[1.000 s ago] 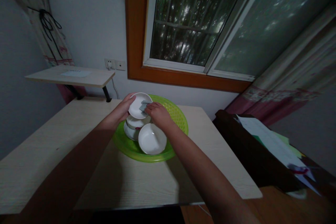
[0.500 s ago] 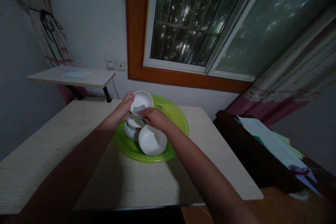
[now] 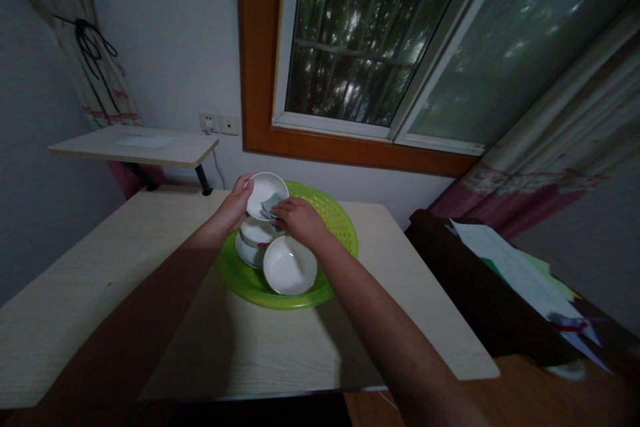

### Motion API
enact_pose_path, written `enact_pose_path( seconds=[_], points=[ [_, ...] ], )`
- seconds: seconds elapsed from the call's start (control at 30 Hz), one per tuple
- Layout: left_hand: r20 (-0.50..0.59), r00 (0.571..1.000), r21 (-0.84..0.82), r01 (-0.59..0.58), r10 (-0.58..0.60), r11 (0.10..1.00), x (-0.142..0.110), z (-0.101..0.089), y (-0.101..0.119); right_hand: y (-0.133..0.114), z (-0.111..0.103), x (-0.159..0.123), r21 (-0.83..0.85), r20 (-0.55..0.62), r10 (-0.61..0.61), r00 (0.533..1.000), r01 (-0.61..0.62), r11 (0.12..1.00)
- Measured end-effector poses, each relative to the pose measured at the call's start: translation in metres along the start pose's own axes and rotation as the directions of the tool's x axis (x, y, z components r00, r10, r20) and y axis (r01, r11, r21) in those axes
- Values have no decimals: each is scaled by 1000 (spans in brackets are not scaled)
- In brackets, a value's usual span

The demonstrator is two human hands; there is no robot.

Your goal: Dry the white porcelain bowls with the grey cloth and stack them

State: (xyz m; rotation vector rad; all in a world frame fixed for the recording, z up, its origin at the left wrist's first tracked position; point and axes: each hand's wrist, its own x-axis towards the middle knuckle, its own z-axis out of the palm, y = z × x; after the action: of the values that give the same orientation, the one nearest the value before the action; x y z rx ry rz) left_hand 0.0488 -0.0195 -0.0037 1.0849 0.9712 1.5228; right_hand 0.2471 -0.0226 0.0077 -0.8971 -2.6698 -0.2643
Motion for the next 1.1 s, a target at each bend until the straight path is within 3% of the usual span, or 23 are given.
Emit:
enact_pose_path(
  seconds=[0.3, 0.43, 0.57, 0.67, 0.87, 1.1],
  points=[
    [8, 999, 2, -34, 34, 999, 3, -2, -4, -12, 0, 3, 219, -11, -74, 997, 75, 973],
    [-10, 1000, -1, -4, 4, 1000, 3, -2, -2, -9, -3, 3, 106, -10, -21, 1000, 22, 994],
    [-5, 1000, 8, 21, -21, 1000, 2, -2, -4, -7, -6, 1, -39, -95, 82, 992, -86, 996],
    [11, 1000, 24, 18, -18, 1000, 2, -3, -5, -9, -7, 0, -63, -114, 82, 990, -90, 994],
    [5, 1000, 51, 14, -14, 999, 1, -3, -4, -15, -6, 1, 75, -5, -11, 1000, 12, 997],
    [-9, 1000, 32, -16, 16, 999, 0, -1, -2, -17, -10, 1, 216, 5, -79, 997, 76, 974]
  ],
)
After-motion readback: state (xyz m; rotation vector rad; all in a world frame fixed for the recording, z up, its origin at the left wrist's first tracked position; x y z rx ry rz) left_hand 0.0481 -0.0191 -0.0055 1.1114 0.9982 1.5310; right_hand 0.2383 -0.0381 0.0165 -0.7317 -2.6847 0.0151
